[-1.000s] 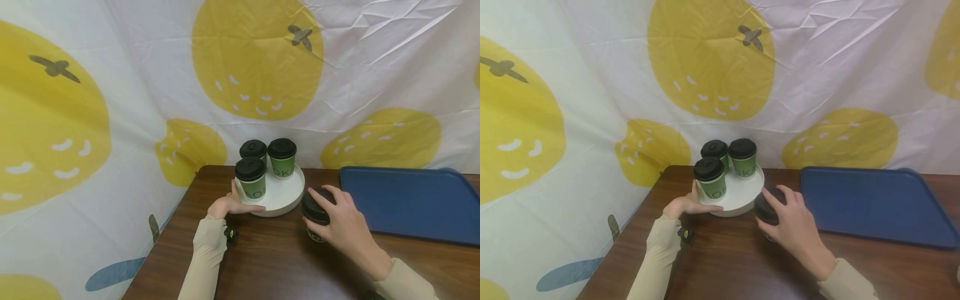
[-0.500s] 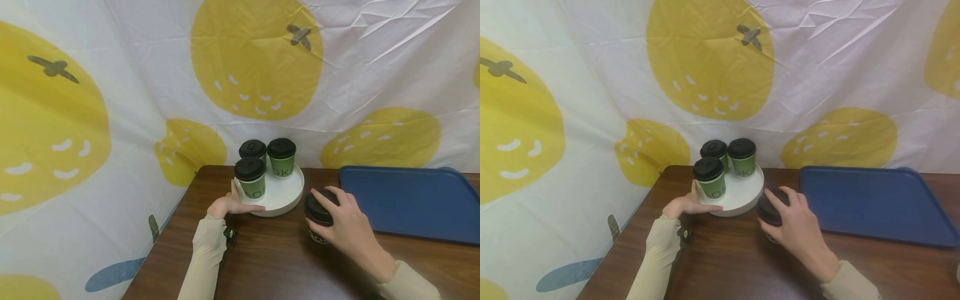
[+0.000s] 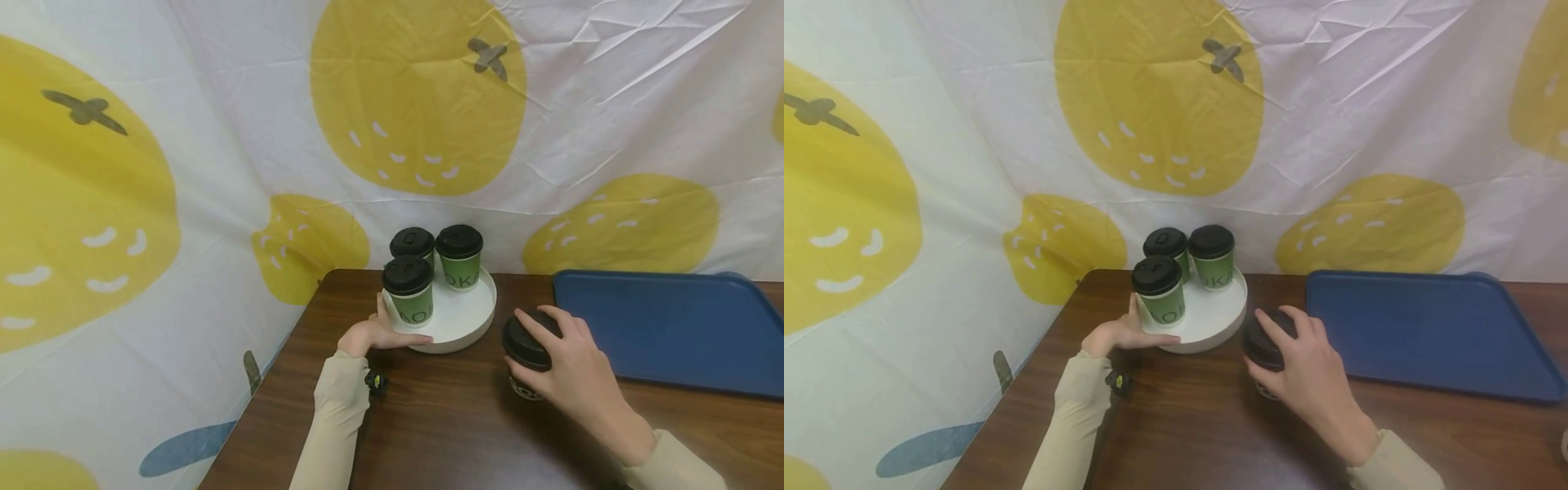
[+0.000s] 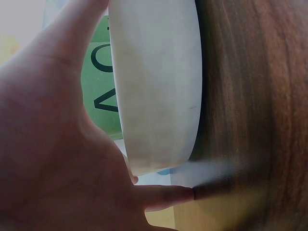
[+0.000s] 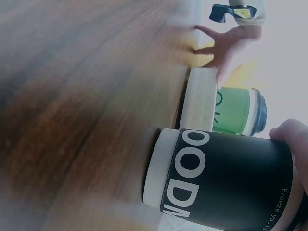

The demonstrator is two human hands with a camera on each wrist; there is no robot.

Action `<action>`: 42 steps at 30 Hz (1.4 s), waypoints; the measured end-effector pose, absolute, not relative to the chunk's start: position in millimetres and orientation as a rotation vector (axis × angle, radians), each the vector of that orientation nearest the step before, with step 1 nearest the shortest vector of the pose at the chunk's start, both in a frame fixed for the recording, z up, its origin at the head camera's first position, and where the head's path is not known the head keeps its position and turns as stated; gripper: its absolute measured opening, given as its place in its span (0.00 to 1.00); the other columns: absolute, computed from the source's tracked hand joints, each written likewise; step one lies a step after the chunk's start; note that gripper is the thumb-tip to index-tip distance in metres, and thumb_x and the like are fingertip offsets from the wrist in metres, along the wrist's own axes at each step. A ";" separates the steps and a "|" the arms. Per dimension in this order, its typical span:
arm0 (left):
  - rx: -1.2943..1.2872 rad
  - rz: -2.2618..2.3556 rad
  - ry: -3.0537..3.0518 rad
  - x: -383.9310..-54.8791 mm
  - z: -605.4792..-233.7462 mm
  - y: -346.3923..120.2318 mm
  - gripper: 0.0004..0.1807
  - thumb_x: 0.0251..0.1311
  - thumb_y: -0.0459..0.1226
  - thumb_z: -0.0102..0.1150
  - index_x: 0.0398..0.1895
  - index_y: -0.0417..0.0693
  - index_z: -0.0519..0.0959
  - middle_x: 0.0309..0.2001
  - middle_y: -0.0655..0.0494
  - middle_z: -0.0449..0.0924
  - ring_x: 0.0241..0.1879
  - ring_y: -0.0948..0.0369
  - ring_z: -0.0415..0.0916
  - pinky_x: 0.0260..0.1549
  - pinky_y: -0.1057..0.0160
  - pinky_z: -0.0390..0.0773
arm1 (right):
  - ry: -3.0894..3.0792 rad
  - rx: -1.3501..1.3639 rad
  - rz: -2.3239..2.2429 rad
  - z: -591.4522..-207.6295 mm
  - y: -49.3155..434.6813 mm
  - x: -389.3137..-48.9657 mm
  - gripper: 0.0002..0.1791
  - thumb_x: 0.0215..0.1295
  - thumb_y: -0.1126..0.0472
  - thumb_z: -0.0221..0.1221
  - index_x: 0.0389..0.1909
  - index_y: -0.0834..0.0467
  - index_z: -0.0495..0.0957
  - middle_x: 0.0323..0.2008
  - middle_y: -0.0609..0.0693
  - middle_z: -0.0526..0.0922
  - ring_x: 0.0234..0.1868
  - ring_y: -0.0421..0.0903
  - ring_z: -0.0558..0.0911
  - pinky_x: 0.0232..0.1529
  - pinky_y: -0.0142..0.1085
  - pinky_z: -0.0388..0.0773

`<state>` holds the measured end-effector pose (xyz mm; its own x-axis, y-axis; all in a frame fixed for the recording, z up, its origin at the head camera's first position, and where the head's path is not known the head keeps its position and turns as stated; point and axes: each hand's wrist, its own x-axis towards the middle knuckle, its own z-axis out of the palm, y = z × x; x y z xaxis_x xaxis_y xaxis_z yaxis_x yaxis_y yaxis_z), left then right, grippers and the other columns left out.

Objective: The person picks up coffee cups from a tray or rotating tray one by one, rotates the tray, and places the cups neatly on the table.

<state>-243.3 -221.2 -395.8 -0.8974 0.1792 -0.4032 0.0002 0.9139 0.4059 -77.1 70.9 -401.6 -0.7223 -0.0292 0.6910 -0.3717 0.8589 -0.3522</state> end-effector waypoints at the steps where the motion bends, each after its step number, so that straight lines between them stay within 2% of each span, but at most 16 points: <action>1: 0.135 0.560 2.631 -243.5 -396.3 -221.3 0.81 0.49 0.71 0.67 0.81 0.45 0.16 0.83 0.30 0.38 0.83 0.38 0.46 0.79 0.42 0.59 | -2.315 0.289 0.623 -401.7 71.3 -76.7 0.39 0.42 0.52 0.80 0.62 0.50 0.82 0.58 0.64 0.79 0.50 0.67 0.80 0.28 0.61 0.82; 7: 0.153 0.572 2.623 -242.3 -397.9 -221.9 0.81 0.49 0.70 0.68 0.81 0.47 0.15 0.84 0.34 0.34 0.83 0.39 0.45 0.78 0.43 0.60 | -2.336 0.287 0.622 -401.7 72.6 -73.8 0.39 0.43 0.52 0.79 0.63 0.50 0.82 0.58 0.65 0.79 0.50 0.68 0.80 0.27 0.60 0.82; 16: 0.114 0.578 2.622 -235.8 -393.4 -218.0 0.78 0.52 0.68 0.66 0.81 0.48 0.16 0.83 0.31 0.37 0.83 0.39 0.44 0.79 0.42 0.57 | -2.329 0.286 0.620 -402.3 74.3 -71.7 0.40 0.43 0.52 0.79 0.63 0.49 0.82 0.58 0.65 0.79 0.50 0.68 0.80 0.27 0.59 0.82; 23: 0.101 0.584 2.618 -237.4 -393.8 -217.5 0.79 0.50 0.68 0.67 0.81 0.48 0.16 0.83 0.30 0.39 0.83 0.39 0.45 0.79 0.42 0.58 | -2.322 0.283 0.619 -403.6 75.8 -70.0 0.40 0.43 0.53 0.79 0.64 0.49 0.81 0.58 0.65 0.79 0.50 0.68 0.80 0.25 0.59 0.82; 32: 0.107 0.568 2.625 -236.6 -392.3 -218.3 0.78 0.51 0.69 0.66 0.81 0.47 0.17 0.84 0.33 0.37 0.83 0.40 0.45 0.79 0.43 0.58 | -2.318 0.279 0.611 -404.5 77.8 -68.0 0.41 0.42 0.52 0.80 0.63 0.49 0.82 0.58 0.65 0.79 0.50 0.68 0.80 0.26 0.59 0.82; 42: 0.126 0.565 2.619 -226.4 -380.3 -215.8 0.76 0.54 0.68 0.64 0.81 0.46 0.17 0.83 0.30 0.39 0.83 0.39 0.45 0.80 0.43 0.57 | -2.293 0.297 0.605 -406.8 81.2 -66.0 0.42 0.39 0.53 0.80 0.63 0.49 0.82 0.57 0.65 0.79 0.50 0.68 0.80 0.26 0.59 0.82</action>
<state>-226.4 -215.8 -380.3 -0.8921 0.1805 -0.4142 -0.0063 0.9117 0.4109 -66.0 81.2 -406.8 -0.7042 -0.0337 0.7092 -0.3793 0.8622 -0.3356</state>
